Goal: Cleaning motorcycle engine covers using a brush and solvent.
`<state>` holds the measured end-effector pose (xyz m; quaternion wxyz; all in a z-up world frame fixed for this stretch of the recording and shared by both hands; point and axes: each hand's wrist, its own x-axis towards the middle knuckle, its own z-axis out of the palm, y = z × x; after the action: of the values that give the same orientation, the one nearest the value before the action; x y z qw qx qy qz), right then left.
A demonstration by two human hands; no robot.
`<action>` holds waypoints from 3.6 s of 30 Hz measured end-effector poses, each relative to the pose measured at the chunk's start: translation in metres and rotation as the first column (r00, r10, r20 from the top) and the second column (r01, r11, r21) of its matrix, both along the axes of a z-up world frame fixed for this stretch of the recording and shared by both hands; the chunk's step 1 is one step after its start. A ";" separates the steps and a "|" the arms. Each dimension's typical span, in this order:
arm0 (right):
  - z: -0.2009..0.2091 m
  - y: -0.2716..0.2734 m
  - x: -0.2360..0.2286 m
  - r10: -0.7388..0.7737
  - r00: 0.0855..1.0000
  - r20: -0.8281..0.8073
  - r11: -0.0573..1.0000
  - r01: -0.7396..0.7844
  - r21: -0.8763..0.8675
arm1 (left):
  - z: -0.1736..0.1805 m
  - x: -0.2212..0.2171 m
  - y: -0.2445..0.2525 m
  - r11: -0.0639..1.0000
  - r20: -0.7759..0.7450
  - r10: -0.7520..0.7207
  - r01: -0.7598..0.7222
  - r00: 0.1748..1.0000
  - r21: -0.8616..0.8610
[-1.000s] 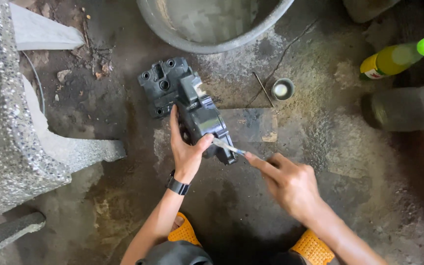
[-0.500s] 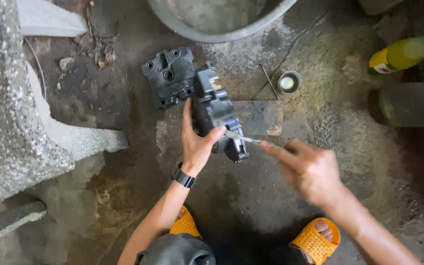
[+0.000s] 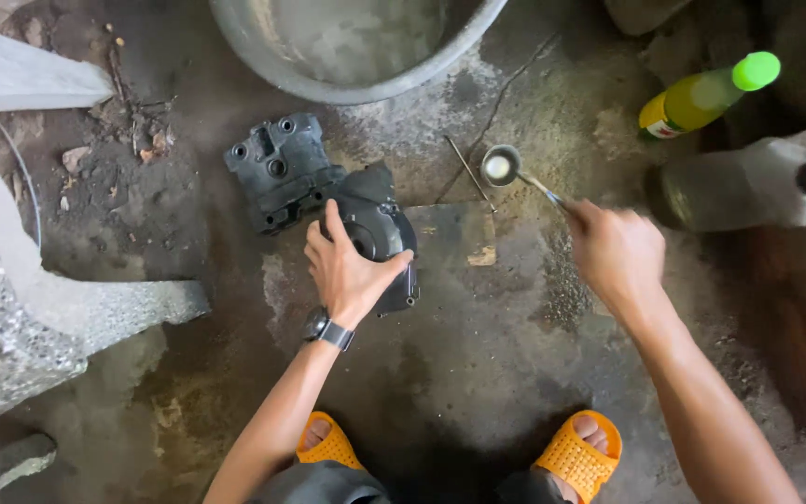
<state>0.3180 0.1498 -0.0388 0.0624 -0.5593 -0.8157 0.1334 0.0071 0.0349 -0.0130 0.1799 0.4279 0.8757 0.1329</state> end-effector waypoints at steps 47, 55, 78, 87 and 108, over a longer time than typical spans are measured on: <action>0.010 -0.069 -0.014 -0.194 0.857 -0.477 0.959 0.063 -0.276 | -0.014 0.016 0.025 0.963 0.106 -0.131 0.152 0.986 -0.224; -0.023 -0.129 -0.083 -0.517 0.646 -0.562 0.771 0.066 -0.633 | -0.015 0.005 0.012 0.872 -0.024 -0.480 0.473 0.877 -0.123; -0.036 -0.126 -0.050 0.043 0.794 -0.606 0.980 -0.152 -0.129 | -0.022 0.002 0.009 0.901 0.043 -0.425 0.427 0.904 -0.074; -0.062 -0.143 -0.051 -0.116 0.790 -0.602 0.984 0.011 -0.176 | -0.017 0.001 0.012 0.889 0.077 -0.441 0.447 0.894 -0.099; -0.032 -0.148 -0.069 -0.341 0.761 -0.551 0.750 -0.133 -0.648 | -0.026 -0.001 0.009 0.866 0.026 -0.494 0.495 0.869 -0.072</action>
<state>0.2493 0.0022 -0.0704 0.1449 -0.5123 -0.6096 0.5873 0.0060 0.0441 -0.0391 0.2270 0.6301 0.7409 0.0502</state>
